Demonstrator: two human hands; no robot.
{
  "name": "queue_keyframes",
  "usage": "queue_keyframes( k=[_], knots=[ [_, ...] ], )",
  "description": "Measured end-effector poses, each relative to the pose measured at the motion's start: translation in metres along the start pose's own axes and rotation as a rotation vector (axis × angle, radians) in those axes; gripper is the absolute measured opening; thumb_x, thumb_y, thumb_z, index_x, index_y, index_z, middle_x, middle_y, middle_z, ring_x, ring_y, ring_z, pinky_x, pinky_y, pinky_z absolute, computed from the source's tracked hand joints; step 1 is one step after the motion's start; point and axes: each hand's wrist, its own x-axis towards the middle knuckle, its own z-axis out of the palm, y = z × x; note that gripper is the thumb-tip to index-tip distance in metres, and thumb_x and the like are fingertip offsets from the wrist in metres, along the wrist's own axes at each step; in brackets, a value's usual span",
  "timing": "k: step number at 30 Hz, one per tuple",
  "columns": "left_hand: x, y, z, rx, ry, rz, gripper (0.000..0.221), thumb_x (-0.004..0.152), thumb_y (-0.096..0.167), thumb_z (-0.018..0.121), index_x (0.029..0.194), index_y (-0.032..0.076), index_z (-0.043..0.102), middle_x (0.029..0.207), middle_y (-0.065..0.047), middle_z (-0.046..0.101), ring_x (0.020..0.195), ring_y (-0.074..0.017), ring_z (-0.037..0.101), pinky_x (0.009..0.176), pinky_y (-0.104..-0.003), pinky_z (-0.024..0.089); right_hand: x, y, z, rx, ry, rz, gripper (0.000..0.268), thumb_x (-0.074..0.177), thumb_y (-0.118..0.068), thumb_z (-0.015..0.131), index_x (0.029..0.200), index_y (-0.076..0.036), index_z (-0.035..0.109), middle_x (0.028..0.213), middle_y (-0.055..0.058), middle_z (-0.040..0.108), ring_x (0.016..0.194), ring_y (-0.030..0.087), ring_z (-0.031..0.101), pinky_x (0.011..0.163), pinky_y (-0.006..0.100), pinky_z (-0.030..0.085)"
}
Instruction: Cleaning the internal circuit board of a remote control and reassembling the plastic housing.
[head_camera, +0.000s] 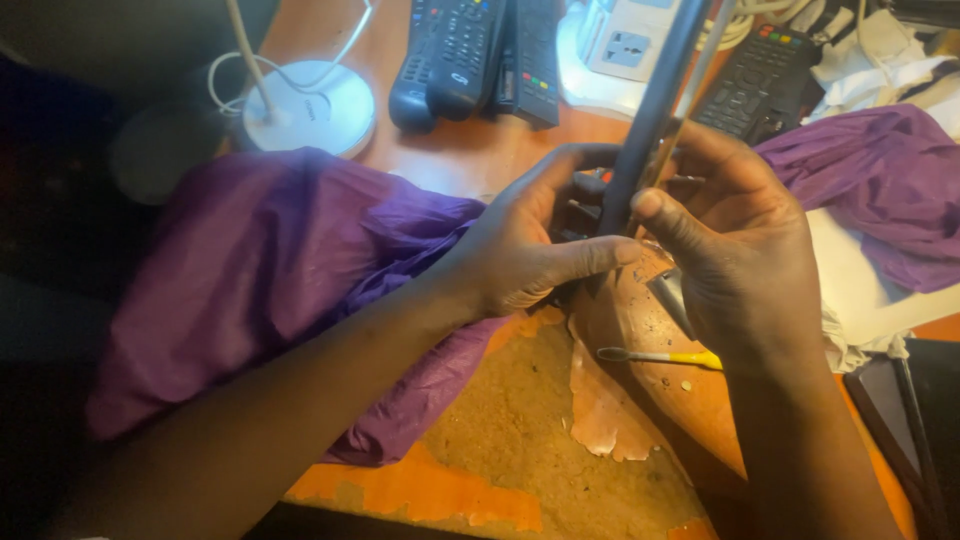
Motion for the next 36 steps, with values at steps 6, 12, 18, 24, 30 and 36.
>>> queue_keyframes(
  k=[6,12,18,24,30,36],
  knots=[
    [0.000,0.008,0.002,0.051,0.039,-0.043,0.066,0.080,0.022,0.083,0.138,0.014,0.053,0.107,-0.012,0.069,0.081,-0.0194,0.073,0.069,-0.031,0.070,0.001,0.002,-0.003,0.125,-0.003,0.118,0.051,0.089,-0.010,0.074,0.138,-0.006,0.061,0.131,0.009,0.069,0.119,0.023,0.069,0.102,0.040,0.064],
    [-0.005,0.011,0.009,0.277,0.186,0.028,0.059,0.076,0.033,0.082,0.127,0.015,0.057,0.090,-0.003,0.077,0.074,-0.0112,0.075,0.068,-0.025,0.062,0.000,0.019,-0.005,0.265,0.012,0.106,0.036,0.092,-0.008,0.075,0.126,-0.007,0.066,0.123,0.009,0.074,0.110,0.021,0.073,0.102,0.037,0.062],
    [-0.001,0.003,0.008,0.464,0.309,0.065,0.058,0.073,0.033,0.085,0.118,0.015,0.052,0.094,-0.002,0.073,0.079,-0.0138,0.072,0.073,-0.029,0.062,-0.006,0.026,0.009,0.216,0.240,0.244,0.013,0.096,-0.004,0.070,0.103,-0.013,0.064,0.100,0.006,0.073,0.078,0.014,0.068,0.063,0.023,0.054],
    [0.005,-0.002,-0.001,0.582,0.359,0.017,0.075,0.068,0.055,0.076,0.126,0.013,0.055,0.103,-0.003,0.073,0.089,-0.0162,0.070,0.077,-0.031,0.055,-0.007,0.024,0.008,0.262,0.152,0.257,0.013,0.100,-0.009,0.060,0.109,-0.003,0.066,0.085,0.009,0.065,0.069,0.019,0.061,0.064,0.033,0.047],
    [0.005,-0.002,-0.005,0.573,0.293,0.110,0.046,0.080,0.055,0.068,0.102,0.015,0.062,0.093,0.001,0.068,0.084,-0.0142,0.064,0.077,-0.030,0.052,-0.003,0.026,-0.003,0.269,0.069,0.294,0.032,0.097,-0.012,0.062,0.125,0.002,0.068,0.090,0.011,0.074,0.071,0.015,0.068,0.073,0.030,0.053],
    [0.003,0.003,-0.002,0.573,0.327,0.280,0.037,0.084,0.049,0.071,0.092,0.015,0.061,0.084,0.005,0.057,0.079,-0.0095,0.054,0.070,-0.028,0.047,-0.003,0.017,-0.003,0.272,0.018,0.300,0.036,0.103,-0.012,0.057,0.137,0.000,0.064,0.118,0.018,0.073,0.101,0.027,0.072,0.089,0.044,0.058]
  ],
)
